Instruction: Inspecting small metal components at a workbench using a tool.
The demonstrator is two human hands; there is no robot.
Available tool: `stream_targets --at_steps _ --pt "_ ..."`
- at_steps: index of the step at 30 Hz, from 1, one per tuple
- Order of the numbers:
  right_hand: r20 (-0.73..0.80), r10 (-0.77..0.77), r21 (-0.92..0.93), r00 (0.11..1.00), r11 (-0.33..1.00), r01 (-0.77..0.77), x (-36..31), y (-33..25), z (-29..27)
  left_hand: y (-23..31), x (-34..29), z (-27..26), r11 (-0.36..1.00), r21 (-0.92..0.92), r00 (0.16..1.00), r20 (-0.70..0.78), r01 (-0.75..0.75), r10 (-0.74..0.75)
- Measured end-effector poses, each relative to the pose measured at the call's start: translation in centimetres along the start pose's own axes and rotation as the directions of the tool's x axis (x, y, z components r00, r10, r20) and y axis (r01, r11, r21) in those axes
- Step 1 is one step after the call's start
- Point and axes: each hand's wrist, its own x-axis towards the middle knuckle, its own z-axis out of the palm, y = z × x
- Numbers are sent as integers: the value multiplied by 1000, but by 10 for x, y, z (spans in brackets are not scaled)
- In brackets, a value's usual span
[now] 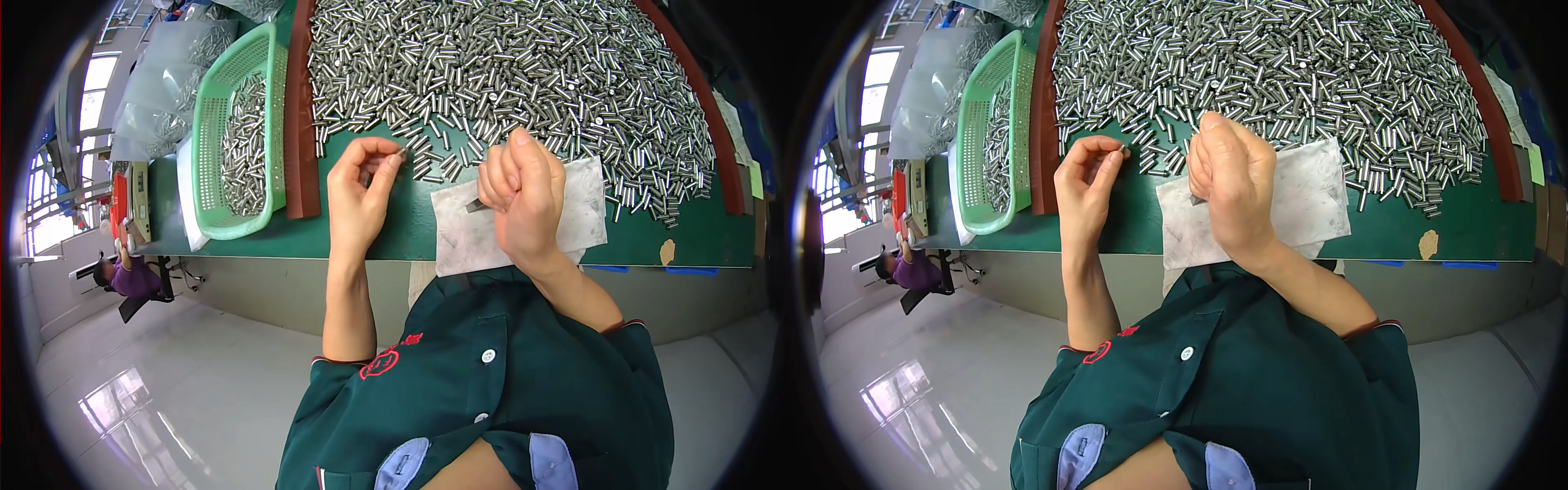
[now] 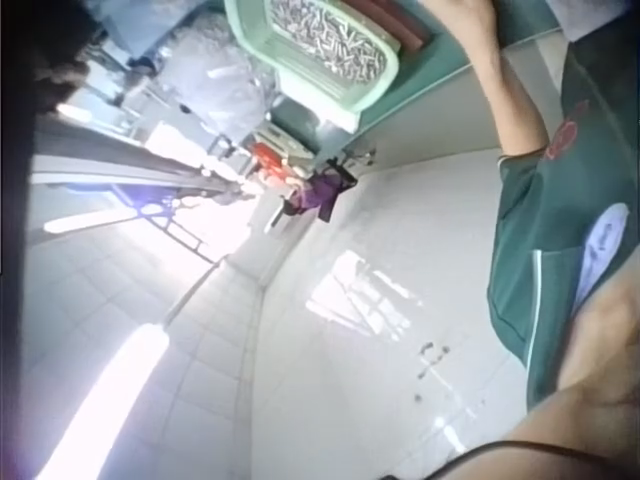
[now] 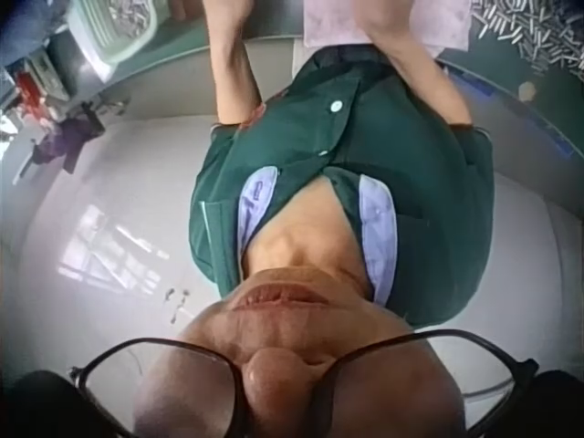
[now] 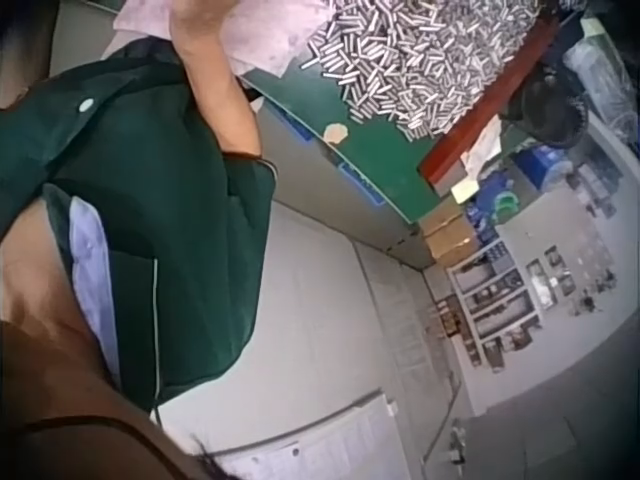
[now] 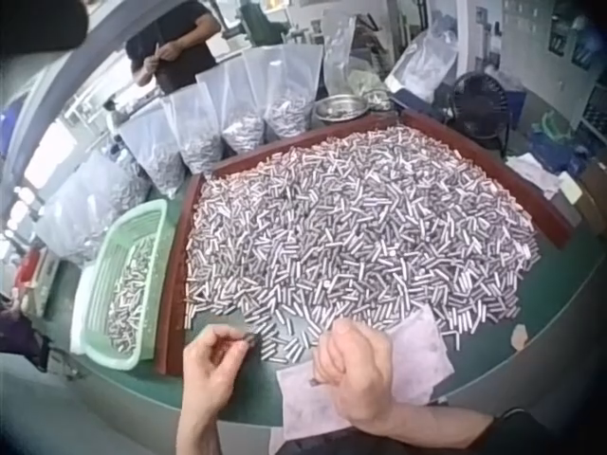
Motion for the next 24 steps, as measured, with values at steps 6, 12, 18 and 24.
stream_targets --at_steps 6,12,18,24 --pt "9 1 -7 1000 1000 -1 -1 -2 1 -5 -8 -2 719 -637 960 186 279 -209" --pt "3 -5 -12 1000 1000 5 -1 -1 2 -8 -8 -5 623 -704 940 266 342 -216" --pt "7 -10 -18 1000 1000 10 0 -1 2 -9 -8 -8 470 -774 905 362 425 -221" --pt "30 -34 -74 999 997 36 0 2 1 -12 -7 -9 391 -796 887 405 462 -223"
